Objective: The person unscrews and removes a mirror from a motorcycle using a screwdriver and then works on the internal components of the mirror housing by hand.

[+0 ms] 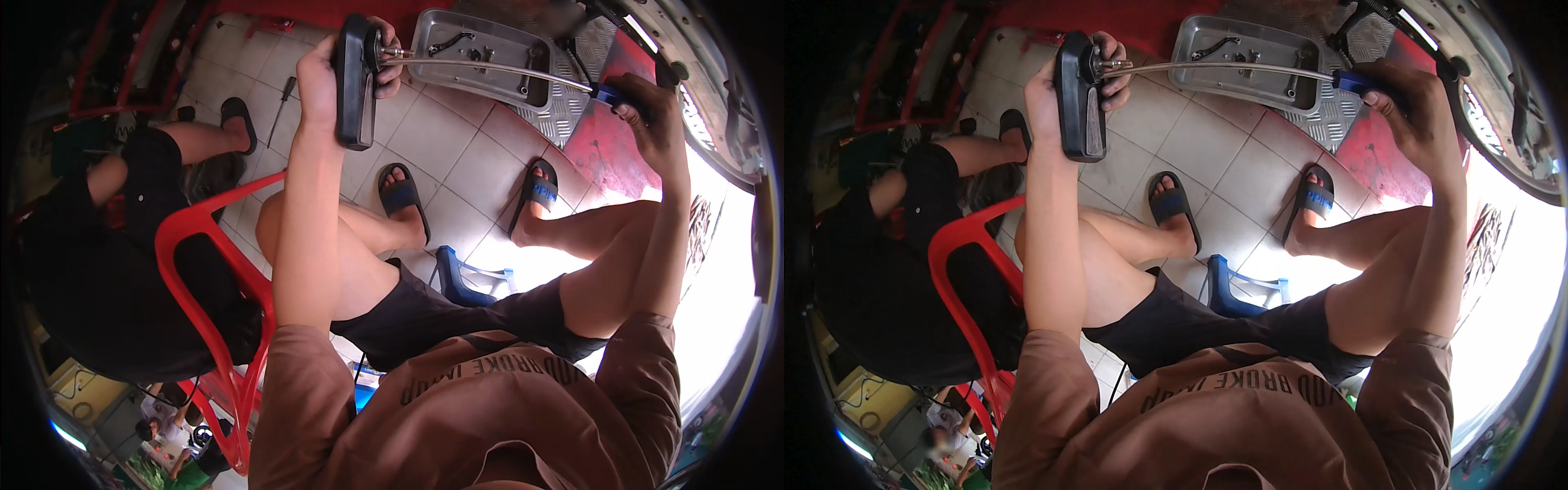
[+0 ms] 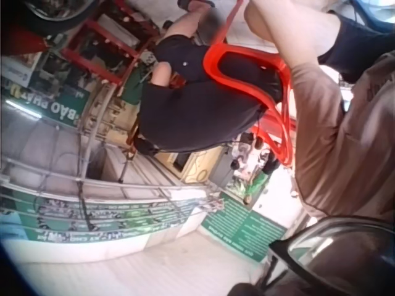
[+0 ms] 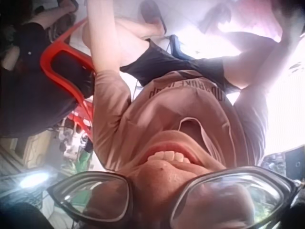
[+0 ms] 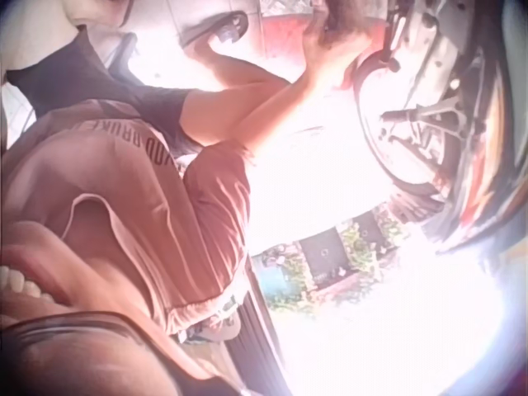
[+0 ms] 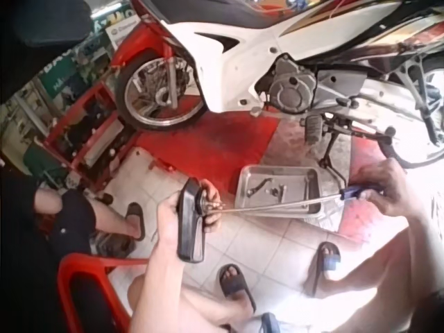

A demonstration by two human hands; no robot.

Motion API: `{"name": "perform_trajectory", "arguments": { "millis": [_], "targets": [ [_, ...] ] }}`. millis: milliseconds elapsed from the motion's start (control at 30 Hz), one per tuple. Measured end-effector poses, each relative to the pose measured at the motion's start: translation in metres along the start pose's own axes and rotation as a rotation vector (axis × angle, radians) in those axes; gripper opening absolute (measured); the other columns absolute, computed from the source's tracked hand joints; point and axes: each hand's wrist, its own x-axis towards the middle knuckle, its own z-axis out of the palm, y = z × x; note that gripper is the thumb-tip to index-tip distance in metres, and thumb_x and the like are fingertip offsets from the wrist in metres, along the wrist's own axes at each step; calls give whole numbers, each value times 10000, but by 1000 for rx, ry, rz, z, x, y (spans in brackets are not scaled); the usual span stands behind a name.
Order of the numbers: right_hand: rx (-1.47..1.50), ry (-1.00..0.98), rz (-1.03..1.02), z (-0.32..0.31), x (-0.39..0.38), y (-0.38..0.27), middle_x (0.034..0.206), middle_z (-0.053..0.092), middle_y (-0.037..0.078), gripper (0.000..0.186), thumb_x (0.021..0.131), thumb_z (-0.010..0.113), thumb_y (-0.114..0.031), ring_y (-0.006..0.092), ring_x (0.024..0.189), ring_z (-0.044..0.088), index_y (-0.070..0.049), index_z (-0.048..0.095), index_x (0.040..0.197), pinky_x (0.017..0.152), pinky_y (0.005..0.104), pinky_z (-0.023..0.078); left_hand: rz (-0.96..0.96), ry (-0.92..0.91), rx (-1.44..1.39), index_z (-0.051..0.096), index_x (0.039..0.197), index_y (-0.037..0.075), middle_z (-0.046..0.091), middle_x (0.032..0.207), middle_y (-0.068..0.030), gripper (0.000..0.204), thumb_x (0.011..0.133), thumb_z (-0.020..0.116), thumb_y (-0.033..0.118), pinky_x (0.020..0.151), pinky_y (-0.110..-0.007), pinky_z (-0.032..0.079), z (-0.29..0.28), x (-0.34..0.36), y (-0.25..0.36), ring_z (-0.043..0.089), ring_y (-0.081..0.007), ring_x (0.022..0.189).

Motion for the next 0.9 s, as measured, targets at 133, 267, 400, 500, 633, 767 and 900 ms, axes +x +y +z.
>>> {"name": "perform_trajectory", "arguments": {
  "millis": [133, 267, 400, 500, 633, 767, 900],
  "targets": [
    [32, 71, -85, 9, 3, -15, 828, 635, 132, 369, 731, 753, -99, 200, 702, 595, 18, 602, 1047, 666, 276, 477, -10, 5, 6, 483, 946, -6, 459, 857, -89, 356, 880, 403, 335, 505, -272, 332, -6, 0, -1, 422, -163, 614],
    [-3, 147, 57, 9, 4, -16, 812, 637, 135, 337, 764, 731, -155, 211, 711, 617, 36, 614, 1016, 676, 275, 488, 7, 17, 25, 479, 944, -10, 457, 855, -88, 355, 882, 394, 330, 503, -273, 334, -5, 1, 0, 422, -163, 613],
    [0, 9, 114, 1, -1, 7, 804, 645, 125, 338, 747, 741, -118, 207, 726, 642, 27, 608, 1021, 684, 281, 498, 19, 24, 62, 483, 965, -7, 455, 865, -90, 351, 883, 376, 317, 506, -274, 338, 1, 0, -4, 417, -165, 612],
    [85, 76, -4, 8, 5, -13, 792, 648, 131, 304, 758, 729, -117, 214, 720, 649, 31, 619, 1000, 688, 287, 502, 10, 3, 17, 489, 981, -3, 459, 881, -93, 346, 881, 372, 307, 510, -280, 343, -3, 0, -5, 416, -169, 614],
    [28, 70, 95, 6, 7, -26, 788, 648, 148, 293, 796, 702, -191, 243, 726, 650, 45, 636, 957, 694, 297, 503, 33, 65, -24, 490, 987, 0, 467, 895, -94, 334, 880, 368, 292, 514, -289, 347, -8, 0, -5, 417, -173, 619],
    [-65, 106, 0, 1, 1, -11, 781, 639, 149, 314, 759, 730, -182, 255, 698, 625, 46, 645, 957, 681, 312, 493, 47, 102, 24, 494, 983, -1, 473, 893, -94, 334, 876, 372, 291, 510, -287, 343, -4, 0, -6, 418, -174, 616],
    [29, 68, -31, 11, 8, -24, 814, 638, 146, 324, 680, 760, -62, 259, 672, 599, 29, 625, 961, 656, 317, 478, -24, 36, -33, 500, 977, -6, 490, 896, -97, 344, 854, 390, 296, 503, -283, 332, -15, -3, -11, 420, -175, 611]
  ]
}}
